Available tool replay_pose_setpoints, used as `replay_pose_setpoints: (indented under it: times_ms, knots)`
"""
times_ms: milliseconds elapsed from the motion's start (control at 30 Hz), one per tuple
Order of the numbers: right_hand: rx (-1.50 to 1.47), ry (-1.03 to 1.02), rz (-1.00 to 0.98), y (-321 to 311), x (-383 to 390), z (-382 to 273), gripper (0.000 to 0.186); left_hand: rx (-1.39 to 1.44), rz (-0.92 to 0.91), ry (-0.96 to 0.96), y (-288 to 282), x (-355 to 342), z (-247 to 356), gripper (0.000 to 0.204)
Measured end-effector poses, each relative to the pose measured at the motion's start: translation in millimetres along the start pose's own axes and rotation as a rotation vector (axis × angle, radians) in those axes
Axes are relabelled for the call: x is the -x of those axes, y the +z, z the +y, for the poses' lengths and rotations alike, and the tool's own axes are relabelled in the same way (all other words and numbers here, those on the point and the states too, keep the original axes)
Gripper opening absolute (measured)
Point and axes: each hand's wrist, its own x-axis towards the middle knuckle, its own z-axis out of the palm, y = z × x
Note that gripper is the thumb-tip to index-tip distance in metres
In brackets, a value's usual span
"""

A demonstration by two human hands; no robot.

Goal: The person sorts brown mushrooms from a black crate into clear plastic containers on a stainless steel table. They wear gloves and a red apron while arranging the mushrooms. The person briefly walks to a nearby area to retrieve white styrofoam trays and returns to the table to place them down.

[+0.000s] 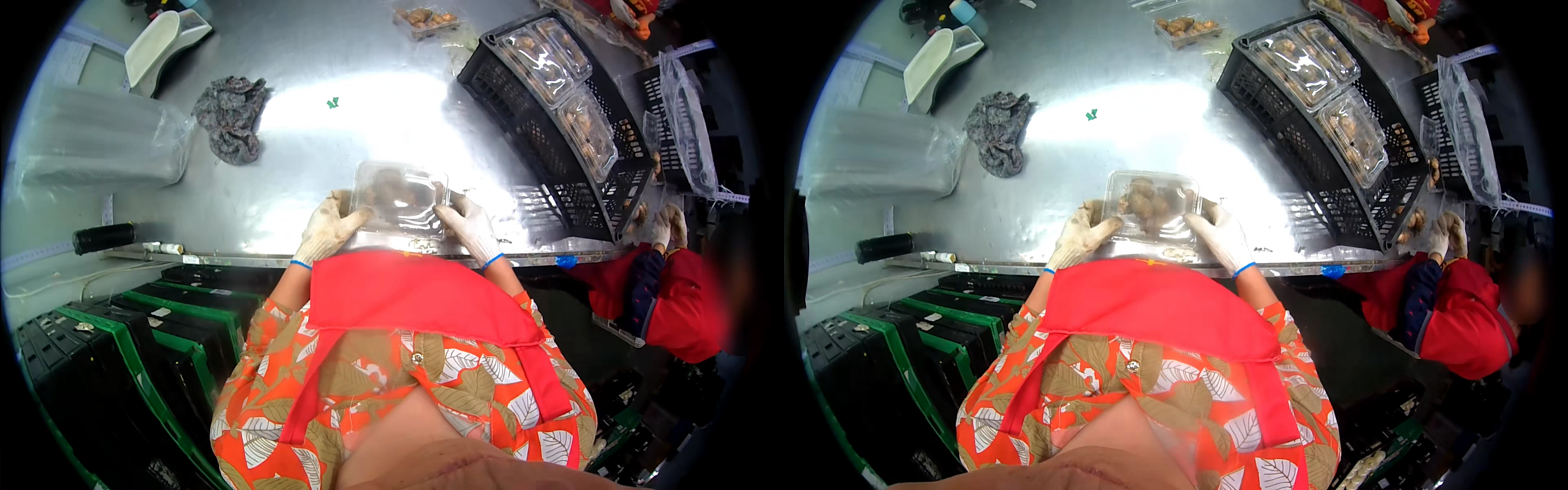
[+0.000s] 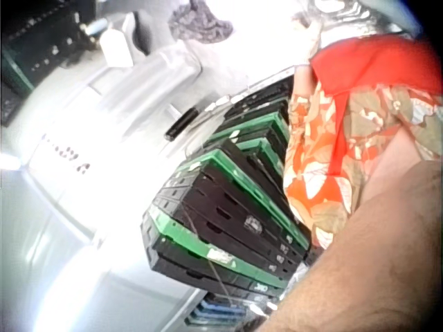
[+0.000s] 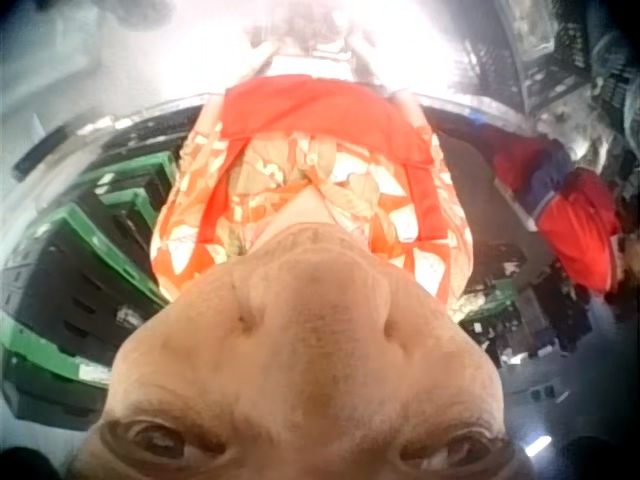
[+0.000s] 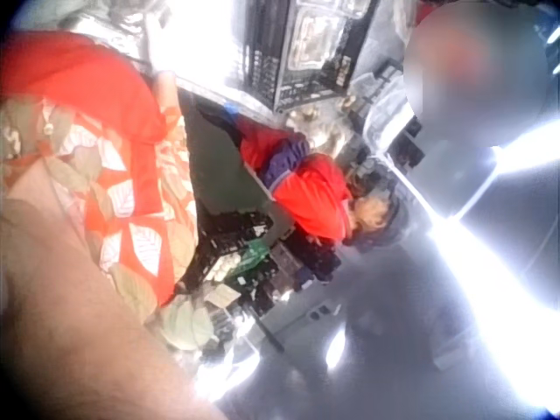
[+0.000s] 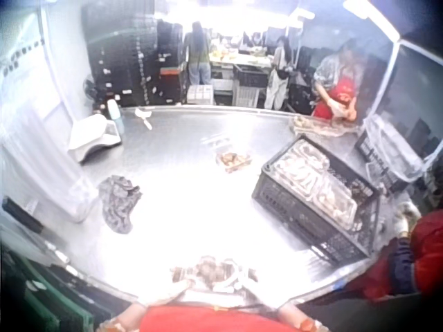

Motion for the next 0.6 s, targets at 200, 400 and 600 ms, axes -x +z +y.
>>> replay_pose_setpoints:
  times_ms: [200,400,600]
  knots:
    - [-0.131,-0.171,0.021,4.2,-7.3,3.5,0.064,0.118,0.058,-0.034,7.6,3.2,14.7,0.051]
    - [-0.242,-0.264,0.033,5.5,-38.0,-23.8,0.066,0.859,0.117,0.014,-2.7,-27.1,45.0,0.03]
    - [-0.463,-0.315,0.033,9.1,-72.0,-47.8,0.069,1.075,0.233,0.034,-30.2,-100.0,59.5,0.032]
